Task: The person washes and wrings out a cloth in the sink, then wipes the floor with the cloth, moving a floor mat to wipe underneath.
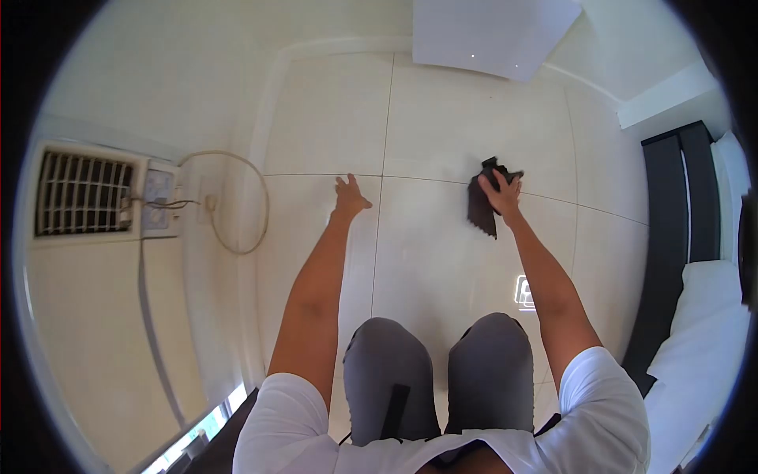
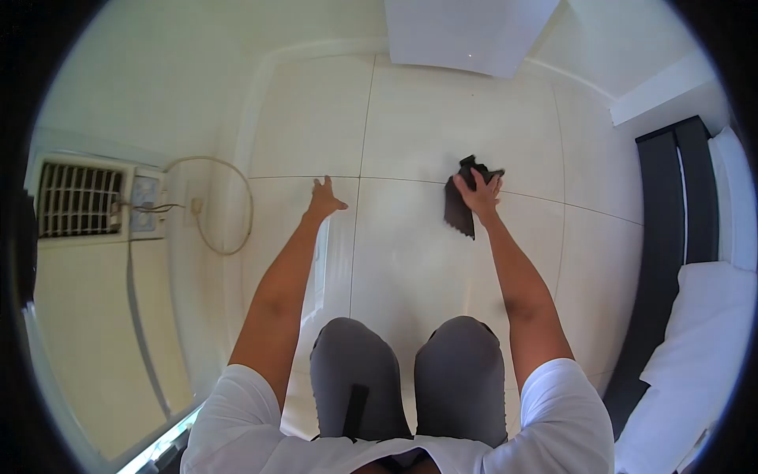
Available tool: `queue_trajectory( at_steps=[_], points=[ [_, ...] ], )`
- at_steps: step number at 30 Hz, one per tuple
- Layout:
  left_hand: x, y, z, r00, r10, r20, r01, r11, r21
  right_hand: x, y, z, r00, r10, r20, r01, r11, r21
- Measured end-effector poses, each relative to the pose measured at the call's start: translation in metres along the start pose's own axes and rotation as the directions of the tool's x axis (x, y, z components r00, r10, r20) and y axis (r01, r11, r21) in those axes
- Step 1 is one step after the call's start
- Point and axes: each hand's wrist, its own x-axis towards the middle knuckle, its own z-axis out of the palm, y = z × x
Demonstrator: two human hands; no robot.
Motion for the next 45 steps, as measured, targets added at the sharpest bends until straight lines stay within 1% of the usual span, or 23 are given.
queue_trajectory(
  at_steps=[1,2,3,4,5,7,13,15,19,21,23,25,26,29,32,33,35,37,39,41,43,44,45],
  points=[
    [-0.009,0.016,-0.015,0.998,-0.066,0.021,0.064,0.994,0.094,-0.001,0.021,0.014,0.977,-0.198,-0.078,0.091,0.719,-0.689],
    [-0.013,0.028,-0.025,0.991,-0.132,0.03,0.124,0.974,0.188,0.009,0.049,0.031,0.984,-0.162,0.071,0.174,0.824,-0.539],
    [-0.007,0.029,-0.025,0.991,-0.131,0.023,0.125,0.975,0.183,0.002,0.055,0.06,0.936,-0.351,-0.017,0.266,0.741,-0.617],
    [-0.001,0.03,-0.024,0.986,-0.157,0.058,0.144,0.972,0.184,0.002,0.05,0.08,0.882,-0.464,0.086,0.413,0.67,-0.616],
    [0.005,0.033,-0.025,0.979,-0.183,0.093,0.164,0.969,0.183,-0.006,0.026,0.1,0.851,-0.461,0.25,0.509,0.61,-0.607],
    [0.011,0.034,-0.024,0.972,-0.216,0.097,0.195,0.962,0.192,-0.009,-0.002,0.137,0.633,-0.58,0.513,0.774,0.487,-0.405],
    [0.026,0.027,-0.029,0.987,-0.15,0.062,0.135,0.972,0.194,0.073,-0.092,0.212,0.678,-0.52,0.52,0.735,0.483,-0.475],
    [0.016,0.03,-0.027,0.983,-0.15,0.107,0.122,0.964,0.235,0.085,-0.106,0.217,0.706,-0.414,0.575,0.706,0.48,-0.521],
    [0.019,0.032,-0.03,0.978,-0.179,0.107,0.143,0.949,0.282,0.13,-0.131,0.242,0.681,-0.399,0.614,0.726,0.472,-0.5],
    [0.026,0.036,-0.036,0.97,-0.194,0.144,0.11,0.885,0.451,0.173,-0.157,0.274,0.669,-0.437,0.602,0.742,0.452,-0.496],
    [0.027,0.038,-0.035,0.97,-0.196,0.142,0.122,0.901,0.417,0.211,-0.178,0.308,0.651,-0.594,0.472,0.746,0.385,-0.544],
    [0.024,0.031,-0.036,0.971,-0.194,0.136,0.13,0.916,0.38,0.249,-0.201,0.341,0.572,-0.739,0.355,0.801,0.409,-0.438],
    [0.024,0.031,-0.038,0.968,-0.195,0.158,0.121,0.915,0.384,0.256,-0.218,0.357,0.587,-0.78,0.215,0.801,0.523,-0.291],
    [0.025,0.028,-0.032,0.967,-0.192,0.166,0.125,0.93,0.346,0.266,-0.286,0.4,0.623,-0.742,0.248,0.78,0.613,-0.127],
    [0.03,0.021,-0.016,0.987,-0.158,0.024,0.141,0.931,0.337,0.275,-0.387,0.449,0.301,-0.953,-0.019,0.953,0.301,-0.015],
    [0.03,0.023,-0.021,0.984,-0.167,0.064,0.141,0.943,0.302,0.29,-0.413,0.467,0.238,-0.97,0.041,0.97,0.236,-0.059],
    [0.03,0.022,-0.017,0.966,-0.222,0.129,0.185,0.95,0.252,0.319,-0.43,0.509,0.364,-0.889,0.278,0.918,0.292,-0.269],
    [0.029,0.018,-0.008,0.99,-0.13,-0.045,0.137,0.966,0.218,0.302,-0.425,0.521,0.448,-0.845,0.291,0.878,0.355,-0.322],
    [0.029,0.018,-0.018,0.987,-0.155,0.039,0.151,0.985,0.084,0.301,-0.403,0.528,0.324,-0.913,0.247,0.946,0.32,-0.057],
    [0.029,0.017,-0.011,0.991,-0.107,-0.076,0.114,0.989,0.089,0.26,-0.372,0.526,0.216,-0.958,0.186,0.97,0.232,0.069],
    [0.03,0.017,-0.013,0.99,-0.116,-0.084,0.124,0.987,0.098,0.207,-0.338,0.527,0.1,-0.981,0.169,0.976,0.13,0.176],
    [0.03,0.016,-0.012,0.99,-0.113,-0.081,0.121,0.988,0.096,0.168,-0.33,0.518,0.139,-0.93,0.339,0.97,0.197,0.142],
    [0.028,0.016,-0.011,0.991,-0.11,-0.072,0.116,0.989,0.096,0.131,-0.323,0.51,0.13,-0.918,0.374,0.957,0.215,0.194]
  ],
)
